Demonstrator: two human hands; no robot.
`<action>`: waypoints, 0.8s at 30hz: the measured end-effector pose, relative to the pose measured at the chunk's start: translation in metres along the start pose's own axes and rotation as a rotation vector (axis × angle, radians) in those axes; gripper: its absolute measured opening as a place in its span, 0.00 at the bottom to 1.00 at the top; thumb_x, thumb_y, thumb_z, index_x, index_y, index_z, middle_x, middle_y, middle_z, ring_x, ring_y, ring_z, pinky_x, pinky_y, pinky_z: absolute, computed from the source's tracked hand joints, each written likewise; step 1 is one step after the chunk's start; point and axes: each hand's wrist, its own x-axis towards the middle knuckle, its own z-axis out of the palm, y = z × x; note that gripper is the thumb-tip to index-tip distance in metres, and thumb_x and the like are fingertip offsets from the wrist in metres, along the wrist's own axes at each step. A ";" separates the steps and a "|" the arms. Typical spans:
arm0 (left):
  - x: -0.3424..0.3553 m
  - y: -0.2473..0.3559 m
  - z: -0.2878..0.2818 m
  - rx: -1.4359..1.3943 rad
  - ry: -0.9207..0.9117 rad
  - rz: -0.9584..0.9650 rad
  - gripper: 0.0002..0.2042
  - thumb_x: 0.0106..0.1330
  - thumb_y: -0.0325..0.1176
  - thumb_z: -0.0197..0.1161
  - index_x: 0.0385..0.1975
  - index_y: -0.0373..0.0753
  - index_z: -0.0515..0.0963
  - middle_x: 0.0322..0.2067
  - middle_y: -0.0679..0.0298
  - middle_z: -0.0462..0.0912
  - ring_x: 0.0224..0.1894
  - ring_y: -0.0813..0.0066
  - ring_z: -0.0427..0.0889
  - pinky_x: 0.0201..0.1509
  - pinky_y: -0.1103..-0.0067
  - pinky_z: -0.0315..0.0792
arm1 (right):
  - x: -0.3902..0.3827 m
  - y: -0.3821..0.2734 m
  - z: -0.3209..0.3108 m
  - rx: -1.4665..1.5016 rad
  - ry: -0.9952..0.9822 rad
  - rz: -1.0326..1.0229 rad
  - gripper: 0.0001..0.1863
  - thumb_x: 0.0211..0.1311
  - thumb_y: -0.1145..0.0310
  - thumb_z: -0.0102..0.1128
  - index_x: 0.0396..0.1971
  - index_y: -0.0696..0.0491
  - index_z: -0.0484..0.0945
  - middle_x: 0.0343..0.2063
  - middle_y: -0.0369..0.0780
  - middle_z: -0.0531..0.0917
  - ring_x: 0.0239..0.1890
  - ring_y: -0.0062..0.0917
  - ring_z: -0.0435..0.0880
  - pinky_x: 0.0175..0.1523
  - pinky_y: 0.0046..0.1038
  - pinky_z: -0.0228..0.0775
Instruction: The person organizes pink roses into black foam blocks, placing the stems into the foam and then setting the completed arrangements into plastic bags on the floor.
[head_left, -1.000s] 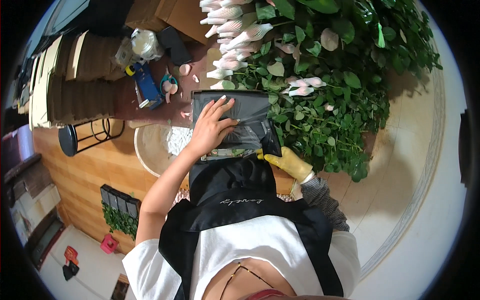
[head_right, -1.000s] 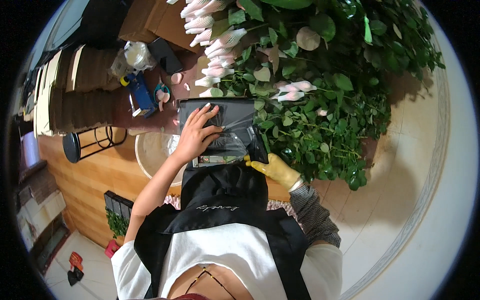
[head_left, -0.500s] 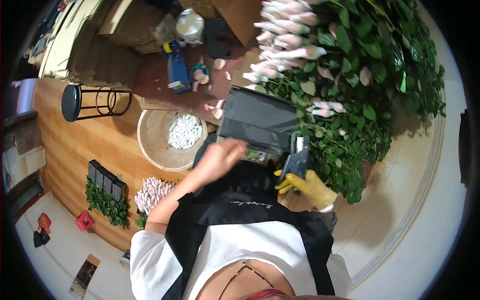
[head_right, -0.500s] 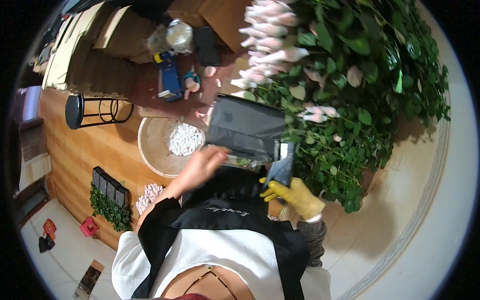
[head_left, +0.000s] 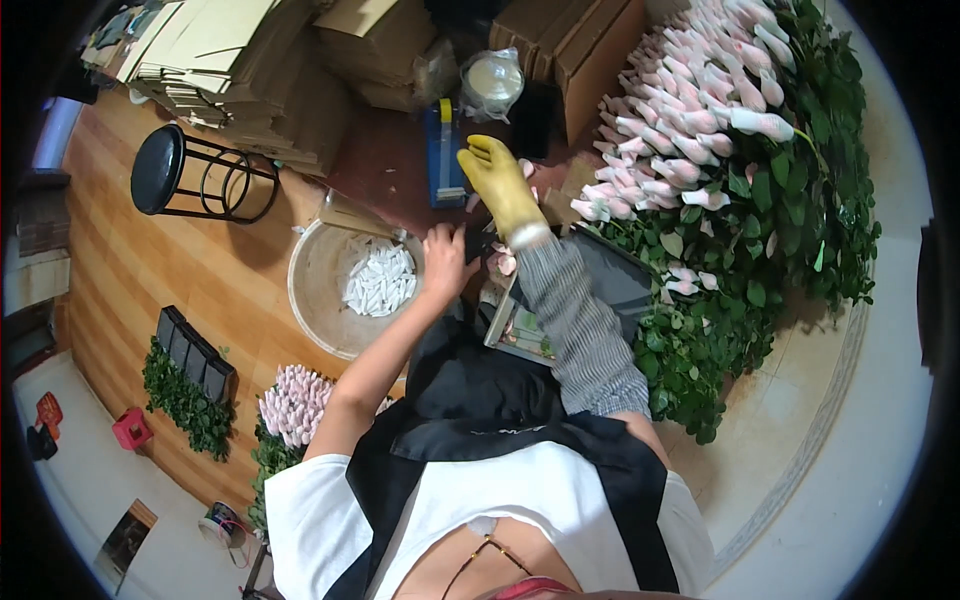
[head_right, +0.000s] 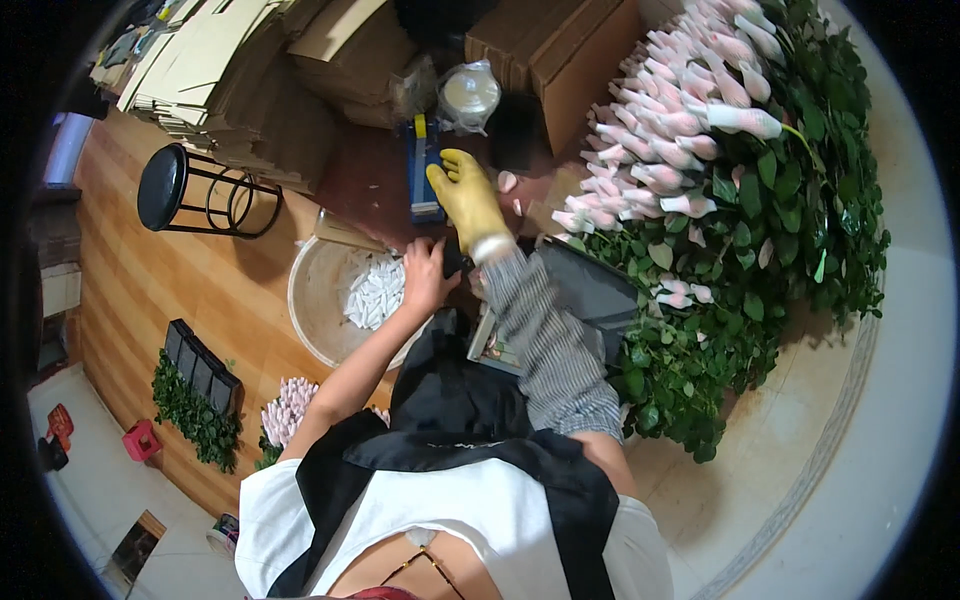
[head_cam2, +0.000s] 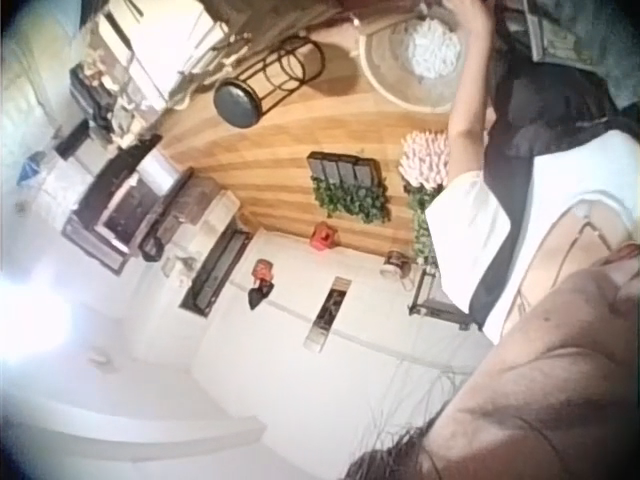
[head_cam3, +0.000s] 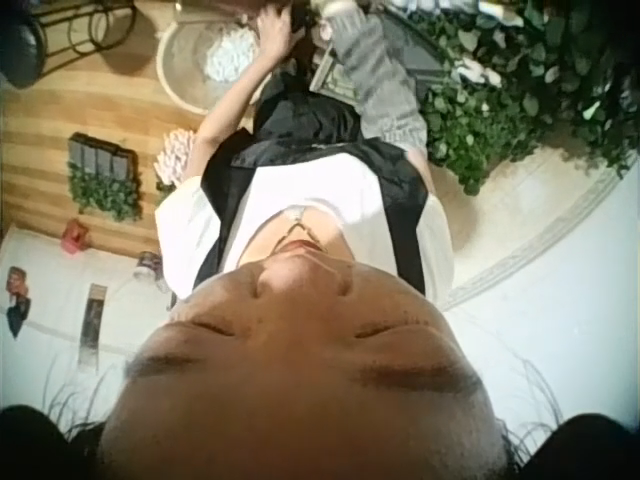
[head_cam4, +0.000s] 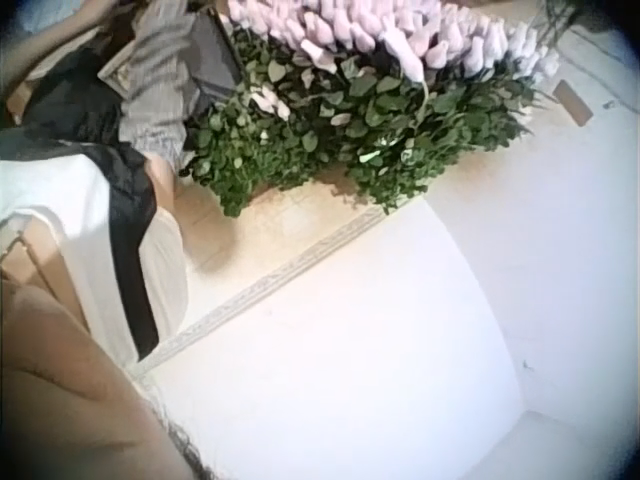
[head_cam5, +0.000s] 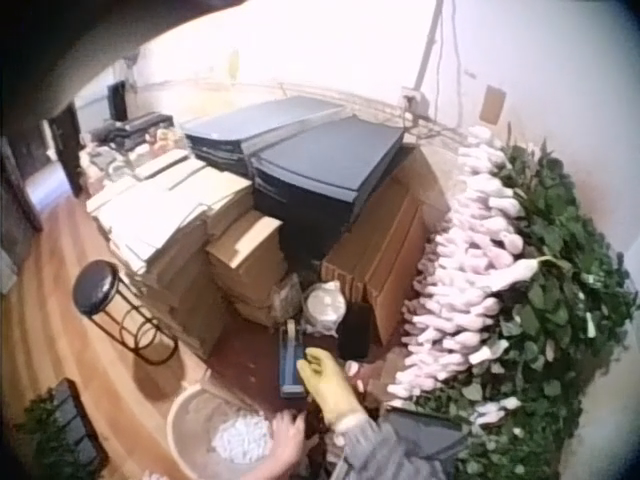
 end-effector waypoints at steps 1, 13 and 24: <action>0.010 0.003 0.007 0.013 0.006 0.040 0.37 0.45 0.35 0.77 0.60 0.35 0.72 0.49 0.49 0.70 0.52 0.47 0.69 0.57 0.61 0.67 | 0.027 0.020 0.003 -0.035 0.059 0.058 0.17 0.71 0.63 0.59 0.49 0.61 0.79 0.42 0.41 0.86 0.44 0.23 0.83 0.48 0.24 0.74; -0.070 -0.045 -0.038 -0.100 0.164 -0.109 0.23 0.60 0.28 0.65 0.56 0.32 0.71 0.53 0.46 0.70 0.58 0.45 0.69 0.64 0.58 0.63 | -0.057 0.067 0.010 -1.131 0.055 -0.025 0.17 0.65 0.56 0.58 0.35 0.57 0.83 0.32 0.46 0.87 0.38 0.39 0.86 0.40 0.39 0.75; -0.112 -0.072 -0.063 -0.104 0.132 -0.207 0.14 0.63 0.25 0.62 0.49 0.35 0.78 0.50 0.50 0.74 0.56 0.49 0.71 0.61 0.62 0.66 | -0.149 0.023 -0.216 -0.949 -0.509 0.926 0.35 0.66 0.35 0.52 0.32 0.58 0.85 0.30 0.45 0.87 0.28 0.36 0.83 0.42 0.36 0.76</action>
